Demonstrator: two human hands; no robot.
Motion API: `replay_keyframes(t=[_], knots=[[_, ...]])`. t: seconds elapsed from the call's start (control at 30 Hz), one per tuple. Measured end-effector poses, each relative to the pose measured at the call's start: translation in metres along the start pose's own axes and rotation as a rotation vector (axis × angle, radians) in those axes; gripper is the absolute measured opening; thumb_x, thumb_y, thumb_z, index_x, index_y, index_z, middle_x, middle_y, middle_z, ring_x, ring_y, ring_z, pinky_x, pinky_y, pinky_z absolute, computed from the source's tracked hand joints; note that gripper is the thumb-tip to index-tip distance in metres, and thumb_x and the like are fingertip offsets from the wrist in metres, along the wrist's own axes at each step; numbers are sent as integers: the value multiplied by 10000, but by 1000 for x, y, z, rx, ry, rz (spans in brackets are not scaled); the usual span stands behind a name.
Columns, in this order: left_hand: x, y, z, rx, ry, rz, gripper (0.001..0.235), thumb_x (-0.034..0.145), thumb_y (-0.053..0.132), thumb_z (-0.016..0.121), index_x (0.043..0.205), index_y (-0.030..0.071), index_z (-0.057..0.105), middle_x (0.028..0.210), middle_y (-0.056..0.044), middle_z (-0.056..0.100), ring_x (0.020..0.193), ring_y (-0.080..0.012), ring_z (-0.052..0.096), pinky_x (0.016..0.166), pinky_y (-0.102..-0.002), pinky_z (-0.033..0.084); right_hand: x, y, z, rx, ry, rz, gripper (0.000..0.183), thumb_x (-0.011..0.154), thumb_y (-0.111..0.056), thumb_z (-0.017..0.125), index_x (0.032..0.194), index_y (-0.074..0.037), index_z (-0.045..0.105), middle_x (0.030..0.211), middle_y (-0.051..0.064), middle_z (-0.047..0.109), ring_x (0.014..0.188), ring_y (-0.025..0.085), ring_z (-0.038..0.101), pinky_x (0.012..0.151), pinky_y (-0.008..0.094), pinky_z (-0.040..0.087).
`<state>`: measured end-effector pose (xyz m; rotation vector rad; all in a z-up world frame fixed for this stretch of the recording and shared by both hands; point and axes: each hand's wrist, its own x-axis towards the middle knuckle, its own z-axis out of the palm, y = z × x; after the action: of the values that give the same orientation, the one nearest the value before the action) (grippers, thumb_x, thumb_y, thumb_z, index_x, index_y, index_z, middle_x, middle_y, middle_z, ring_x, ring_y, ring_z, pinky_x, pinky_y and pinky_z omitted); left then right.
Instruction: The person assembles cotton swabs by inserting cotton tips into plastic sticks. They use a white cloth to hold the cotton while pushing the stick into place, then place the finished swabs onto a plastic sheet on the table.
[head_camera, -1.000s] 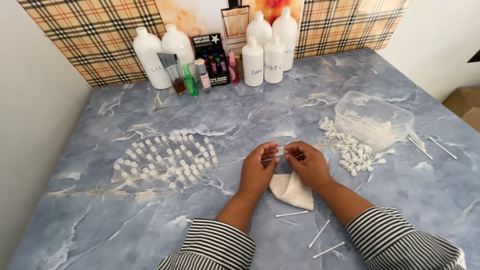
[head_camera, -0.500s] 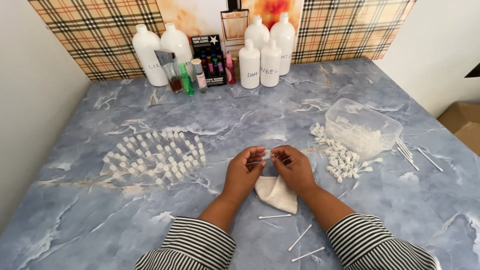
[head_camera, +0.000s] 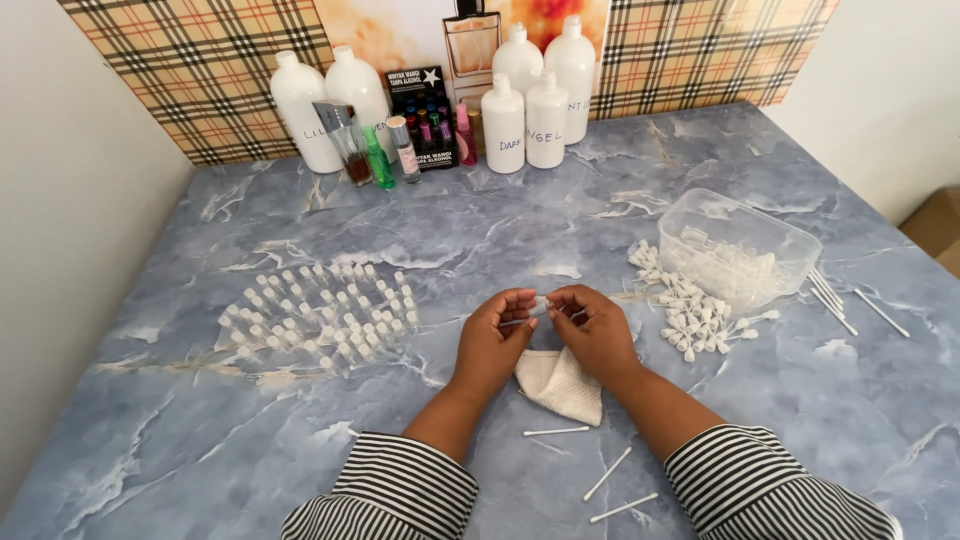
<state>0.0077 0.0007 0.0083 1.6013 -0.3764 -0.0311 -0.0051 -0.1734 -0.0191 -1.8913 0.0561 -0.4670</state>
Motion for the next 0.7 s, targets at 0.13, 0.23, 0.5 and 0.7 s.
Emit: replay_keyframes(t=[0.13, 0.23, 0.5, 0.7], knots=[[-1, -3, 1, -1, 8, -10, 359, 885, 28, 725, 1239, 81, 706, 1088, -120, 732, 1003, -168, 683, 881, -305, 612, -1, 0, 0, -9, -6, 5, 212, 854, -35, 748, 1058, -82, 778, 875, 130, 754, 769, 192, 691, 673, 316, 579], [1, -2, 2, 12, -2, 5, 359, 886, 22, 721, 1240, 75, 703, 1086, -123, 730, 1005, -174, 685, 882, -311, 613, 0, -2, 0, -10, 2, -15, 215, 855, -37, 754, 1067, -71, 774, 880, 143, 752, 779, 209, 694, 684, 329, 581], [1, -3, 2, 35, -7, 4, 350, 895, 23, 709, 1240, 79, 704, 1092, -129, 730, 1014, -191, 692, 884, -327, 613, 0, -4, -2, -26, -14, -45, 209, 855, -19, 738, 1058, -56, 769, 862, 137, 751, 778, 216, 705, 687, 336, 587], [2, -5, 1, 29, -29, -4, 367, 900, 31, 706, 1262, 93, 698, 1108, -121, 734, 1021, -191, 697, 887, -325, 609, -2, -5, -1, -10, 2, -49, 209, 855, -39, 746, 1062, -61, 766, 863, 128, 741, 781, 204, 693, 689, 326, 583]])
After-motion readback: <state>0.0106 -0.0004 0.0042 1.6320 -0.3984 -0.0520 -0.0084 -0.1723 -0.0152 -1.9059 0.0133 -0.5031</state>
